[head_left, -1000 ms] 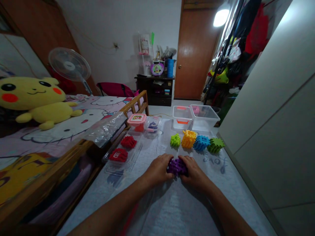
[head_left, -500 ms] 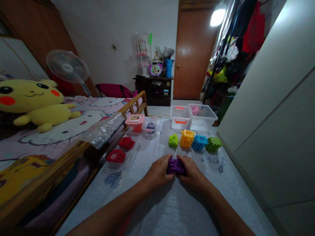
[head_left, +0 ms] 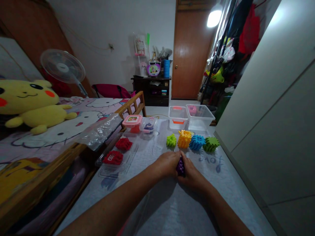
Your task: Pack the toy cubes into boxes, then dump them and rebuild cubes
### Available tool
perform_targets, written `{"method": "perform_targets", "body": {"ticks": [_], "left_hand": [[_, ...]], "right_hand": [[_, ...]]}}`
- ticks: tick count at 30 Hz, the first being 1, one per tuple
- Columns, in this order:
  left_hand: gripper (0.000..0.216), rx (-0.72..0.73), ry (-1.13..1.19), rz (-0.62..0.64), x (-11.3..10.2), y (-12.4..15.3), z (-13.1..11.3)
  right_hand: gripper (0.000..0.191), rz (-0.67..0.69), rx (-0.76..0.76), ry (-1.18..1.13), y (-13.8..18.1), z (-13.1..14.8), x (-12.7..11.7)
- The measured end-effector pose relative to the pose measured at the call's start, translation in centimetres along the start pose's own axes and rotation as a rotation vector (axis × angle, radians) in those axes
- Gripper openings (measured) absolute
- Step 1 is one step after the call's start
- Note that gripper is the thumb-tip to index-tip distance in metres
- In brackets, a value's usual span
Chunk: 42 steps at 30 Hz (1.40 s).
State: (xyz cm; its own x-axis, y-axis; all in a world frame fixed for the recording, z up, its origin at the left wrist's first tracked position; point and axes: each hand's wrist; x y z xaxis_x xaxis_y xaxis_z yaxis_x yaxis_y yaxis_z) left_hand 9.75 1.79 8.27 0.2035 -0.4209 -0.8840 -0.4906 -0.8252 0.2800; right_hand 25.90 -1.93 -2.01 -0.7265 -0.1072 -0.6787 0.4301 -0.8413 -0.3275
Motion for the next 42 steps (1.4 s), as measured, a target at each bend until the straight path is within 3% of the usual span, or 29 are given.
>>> {"method": "perform_targets", "body": {"ticks": [5,15,20,23,27,31,37,42], "left_hand": [[0.076,-0.01,0.009,0.018,0.1,0.0,0.3],[0.06,-0.045,0.09,-0.003,0.4,1.1,2.3],[0.056,-0.045,0.111,-0.016,0.7,1.2,1.7],[0.066,-0.036,0.125,-0.011,1.0,1.2,1.6],[0.085,0.006,0.087,-0.016,1.6,1.1,1.7],[0.065,-0.005,0.028,-0.02,2.2,0.9,1.8],[0.056,-0.016,-0.013,-0.047,2.9,0.7,2.0],[0.049,-0.009,-0.026,-0.059,2.9,0.5,2.0]], "right_hand": [[0.104,0.018,0.038,-0.065,0.2,0.2,-0.7],[0.068,0.038,-0.039,-0.074,-0.2,1.6,-1.3],[0.072,0.019,-0.036,-0.076,-0.4,1.3,-0.5],[0.082,-0.012,-0.012,-0.115,-0.3,1.0,-0.5],[0.091,0.052,0.026,-0.156,0.3,1.2,-2.5],[0.068,0.083,0.07,-0.021,0.2,2.8,-6.8],[0.035,0.047,0.035,0.234,-5.4,5.3,-12.5],[0.03,0.084,0.058,0.546,-12.2,3.6,-13.5]]}}
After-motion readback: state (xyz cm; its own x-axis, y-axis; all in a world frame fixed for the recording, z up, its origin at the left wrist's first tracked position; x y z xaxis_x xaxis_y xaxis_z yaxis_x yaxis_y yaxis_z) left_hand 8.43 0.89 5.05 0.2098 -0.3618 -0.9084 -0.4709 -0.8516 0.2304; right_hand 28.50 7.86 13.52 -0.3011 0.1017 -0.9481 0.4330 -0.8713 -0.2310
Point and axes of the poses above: each hand's wrist, its own y-axis away from the middle knuckle, its own x-axis out of the palm, z = x × y, and after that the axes turned 14 degrees about -x, right-handed
